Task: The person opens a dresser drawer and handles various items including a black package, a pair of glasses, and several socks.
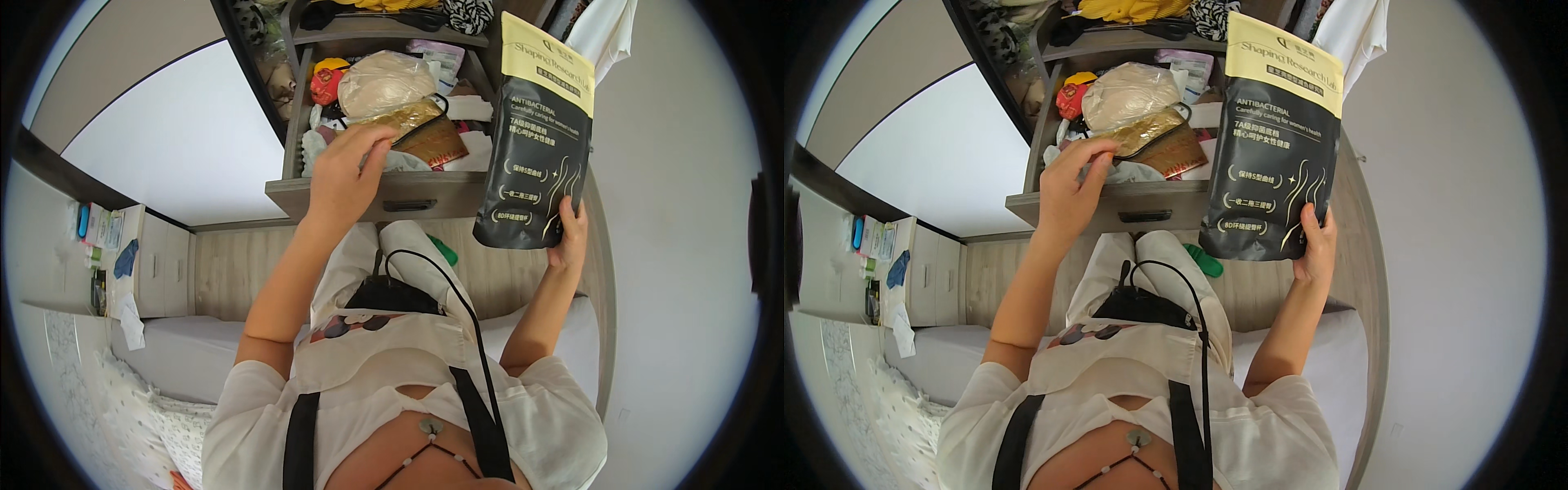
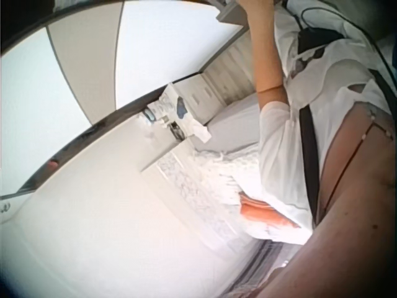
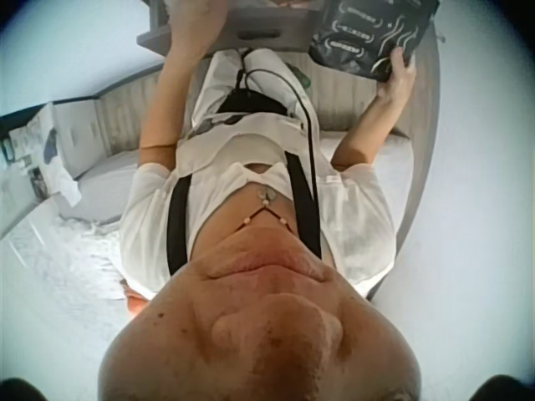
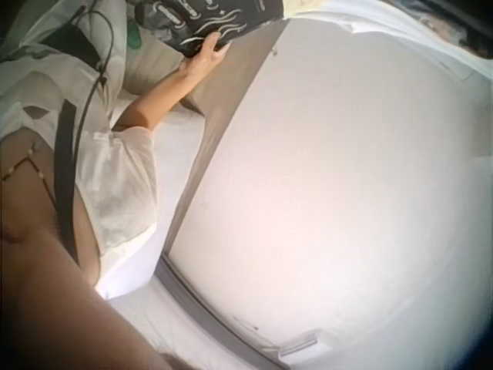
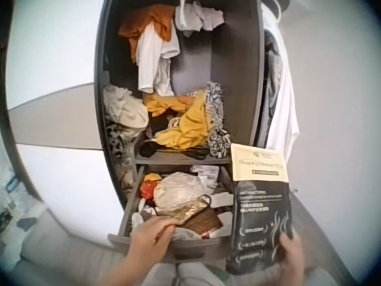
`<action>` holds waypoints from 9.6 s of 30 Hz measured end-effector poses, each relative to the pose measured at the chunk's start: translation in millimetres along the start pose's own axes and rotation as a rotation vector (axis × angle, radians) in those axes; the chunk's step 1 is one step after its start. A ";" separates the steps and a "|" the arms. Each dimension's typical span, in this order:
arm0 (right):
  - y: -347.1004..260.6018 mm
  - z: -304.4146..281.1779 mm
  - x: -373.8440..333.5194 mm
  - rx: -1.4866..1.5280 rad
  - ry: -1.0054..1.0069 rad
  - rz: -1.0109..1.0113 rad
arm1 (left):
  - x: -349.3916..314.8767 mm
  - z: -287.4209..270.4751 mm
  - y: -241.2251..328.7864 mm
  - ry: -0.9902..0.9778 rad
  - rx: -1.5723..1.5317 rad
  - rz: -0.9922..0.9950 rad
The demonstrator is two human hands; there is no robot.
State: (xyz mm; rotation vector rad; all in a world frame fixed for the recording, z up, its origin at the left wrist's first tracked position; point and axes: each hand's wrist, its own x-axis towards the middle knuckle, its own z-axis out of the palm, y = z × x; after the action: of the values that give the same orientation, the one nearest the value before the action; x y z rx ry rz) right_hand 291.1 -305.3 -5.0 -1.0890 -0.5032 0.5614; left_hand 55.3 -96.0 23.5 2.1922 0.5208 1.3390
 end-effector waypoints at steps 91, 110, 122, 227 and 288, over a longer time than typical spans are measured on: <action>-69.3 269.1 75.1 0.002 -0.640 0.063 | 107.2 -105.7 5.6 0.361 -0.406 -0.182; -63.1 204.0 154.1 -1.610 -0.344 -0.827 | 84.1 -72.3 -38.3 0.128 0.388 0.065; -60.0 188.8 139.2 -1.739 -0.439 -1.015 | 96.3 -81.1 -15.9 0.138 0.668 0.020; -109.1 174.3 82.7 -1.692 -0.132 -0.664 | 58.5 -82.4 -0.6 -0.222 0.153 0.167; -172.4 228.9 227.8 -1.106 -0.076 -0.344 | 287.3 -20.1 -52.2 -0.349 0.740 -0.235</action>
State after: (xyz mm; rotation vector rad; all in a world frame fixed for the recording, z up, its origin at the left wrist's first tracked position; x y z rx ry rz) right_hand 348.5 -64.1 264.3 -1.9654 -1.1030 -0.0354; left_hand 160.4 112.2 200.4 2.7386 1.2328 0.6604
